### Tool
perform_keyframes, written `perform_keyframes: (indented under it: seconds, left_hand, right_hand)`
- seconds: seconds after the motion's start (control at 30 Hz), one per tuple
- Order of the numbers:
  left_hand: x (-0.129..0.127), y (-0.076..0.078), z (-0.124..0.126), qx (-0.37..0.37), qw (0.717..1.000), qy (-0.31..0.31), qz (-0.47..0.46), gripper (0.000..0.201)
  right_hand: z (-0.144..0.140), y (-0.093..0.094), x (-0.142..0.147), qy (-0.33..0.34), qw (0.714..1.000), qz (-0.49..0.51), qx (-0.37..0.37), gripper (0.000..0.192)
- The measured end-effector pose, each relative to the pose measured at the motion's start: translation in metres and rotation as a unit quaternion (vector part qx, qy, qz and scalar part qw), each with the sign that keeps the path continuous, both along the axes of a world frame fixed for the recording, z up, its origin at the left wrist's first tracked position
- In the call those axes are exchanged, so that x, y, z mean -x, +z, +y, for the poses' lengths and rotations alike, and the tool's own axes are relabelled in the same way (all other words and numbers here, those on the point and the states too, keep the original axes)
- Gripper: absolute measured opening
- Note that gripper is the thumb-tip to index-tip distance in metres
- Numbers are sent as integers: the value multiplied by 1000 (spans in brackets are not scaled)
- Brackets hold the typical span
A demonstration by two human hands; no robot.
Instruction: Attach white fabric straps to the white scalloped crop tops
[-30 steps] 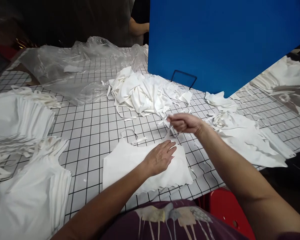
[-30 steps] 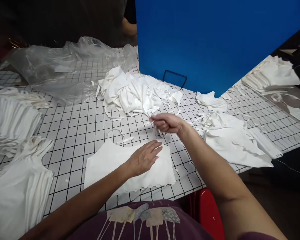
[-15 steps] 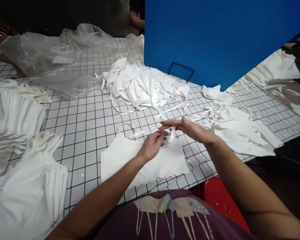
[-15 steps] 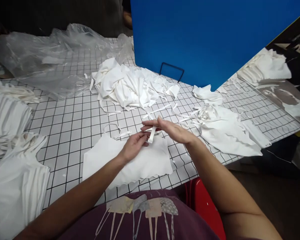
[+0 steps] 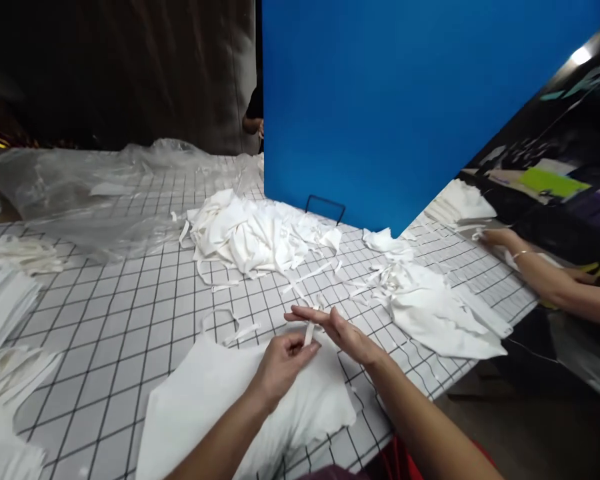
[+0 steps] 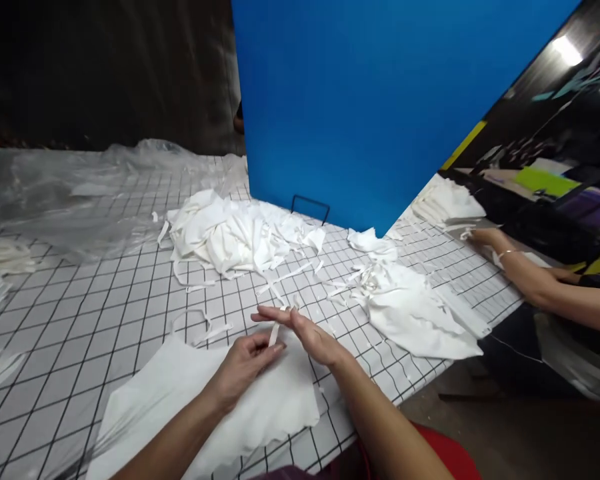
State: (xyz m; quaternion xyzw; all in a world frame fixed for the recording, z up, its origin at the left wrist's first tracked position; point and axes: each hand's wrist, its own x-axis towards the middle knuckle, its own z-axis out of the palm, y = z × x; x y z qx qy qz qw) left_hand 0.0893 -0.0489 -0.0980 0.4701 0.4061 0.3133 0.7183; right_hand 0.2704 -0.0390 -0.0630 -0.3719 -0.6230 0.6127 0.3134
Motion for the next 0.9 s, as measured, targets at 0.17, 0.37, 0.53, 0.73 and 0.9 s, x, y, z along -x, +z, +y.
perform_keyframes:
  seconds: [0.17, 0.37, 0.53, 0.73, 0.9]
  left_hand:
    - [6, 1, 2, 3, 999, -22, 49, 50]
    - [10, 0, -1, -14, 992, -86, 95, 60]
    - [7, 0, -1, -30, 990, -111, 82, 57]
    - [6, 3, 0, -82, 982, -153, 74, 49]
    - [-8, 8, -3, -49, 992, -113, 35, 46]
  right_hand:
    - [6, 5, -4, -13, 999, -6, -49, 66]
    - [4, 12, -3, 18, 996, -53, -70, 62]
    - [5, 13, 0, 35, 994, -50, -89, 63]
    - [11, 4, 0, 71, 995, -70, 15, 60]
    - [15, 13, -36, 9, 992, -126, -6, 59]
